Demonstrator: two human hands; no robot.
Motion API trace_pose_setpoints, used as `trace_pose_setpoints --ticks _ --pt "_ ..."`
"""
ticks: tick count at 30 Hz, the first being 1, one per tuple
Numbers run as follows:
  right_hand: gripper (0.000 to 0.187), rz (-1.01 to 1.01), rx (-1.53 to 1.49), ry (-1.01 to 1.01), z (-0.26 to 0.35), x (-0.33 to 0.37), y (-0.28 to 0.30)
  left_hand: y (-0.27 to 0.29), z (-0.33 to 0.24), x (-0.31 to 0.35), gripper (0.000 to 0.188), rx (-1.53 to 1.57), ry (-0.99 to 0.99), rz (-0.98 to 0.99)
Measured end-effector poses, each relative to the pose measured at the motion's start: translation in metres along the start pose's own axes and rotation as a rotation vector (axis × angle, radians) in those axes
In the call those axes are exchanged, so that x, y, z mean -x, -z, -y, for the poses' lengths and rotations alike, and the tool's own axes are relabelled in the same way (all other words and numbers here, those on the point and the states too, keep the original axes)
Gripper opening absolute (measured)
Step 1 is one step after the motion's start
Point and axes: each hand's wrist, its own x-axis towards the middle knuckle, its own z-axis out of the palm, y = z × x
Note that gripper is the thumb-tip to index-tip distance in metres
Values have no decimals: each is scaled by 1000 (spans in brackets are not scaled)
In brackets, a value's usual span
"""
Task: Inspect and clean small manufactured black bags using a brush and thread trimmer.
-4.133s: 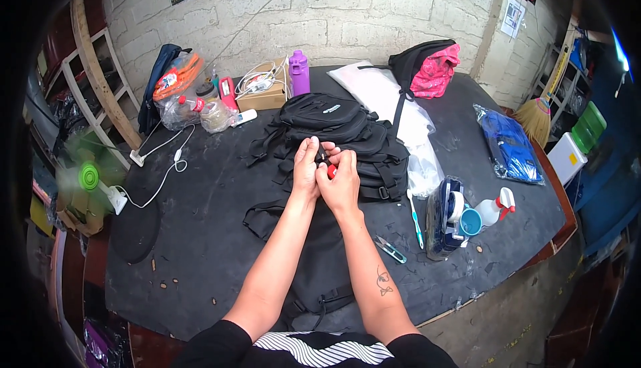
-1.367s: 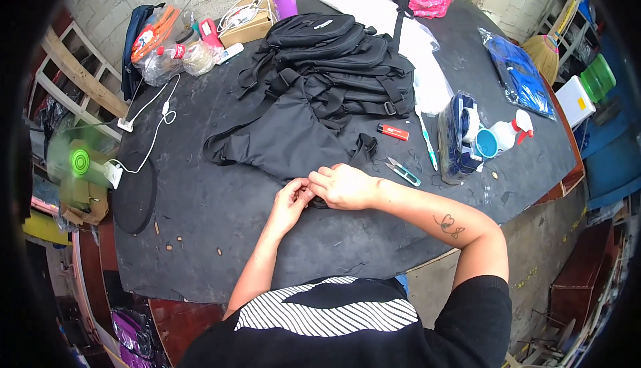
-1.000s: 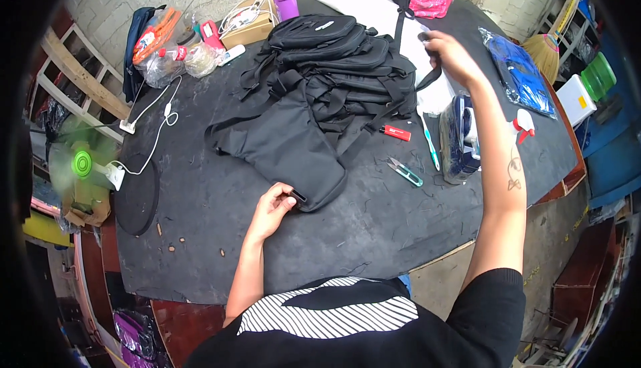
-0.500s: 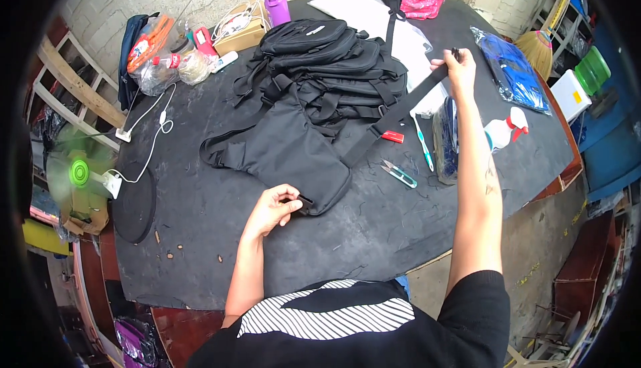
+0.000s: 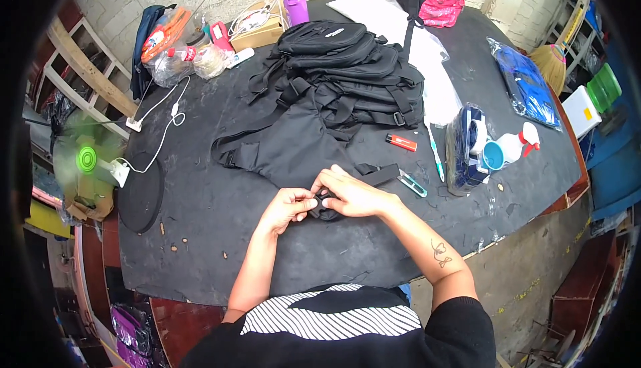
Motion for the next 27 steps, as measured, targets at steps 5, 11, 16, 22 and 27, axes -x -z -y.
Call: trace_pose_setpoints --ticks 5,11,16,22,27 --pt "38 74 49 12 -15 3 -9 -6 5 0 15 -39 -44 -35" --pt "66 -126 44 105 -18 2 -26 -12 25 -8 11 6 -167 -94" --pt "72 -168 -110 137 -23 -2 -38 -17 30 -12 10 104 -199 -82" --pt "81 -186 -180 93 -23 0 -47 -22 21 -7 17 188 -78 -87" --pt "75 -271 446 71 14 5 -3 -6 1 1 28 278 -295 -54"
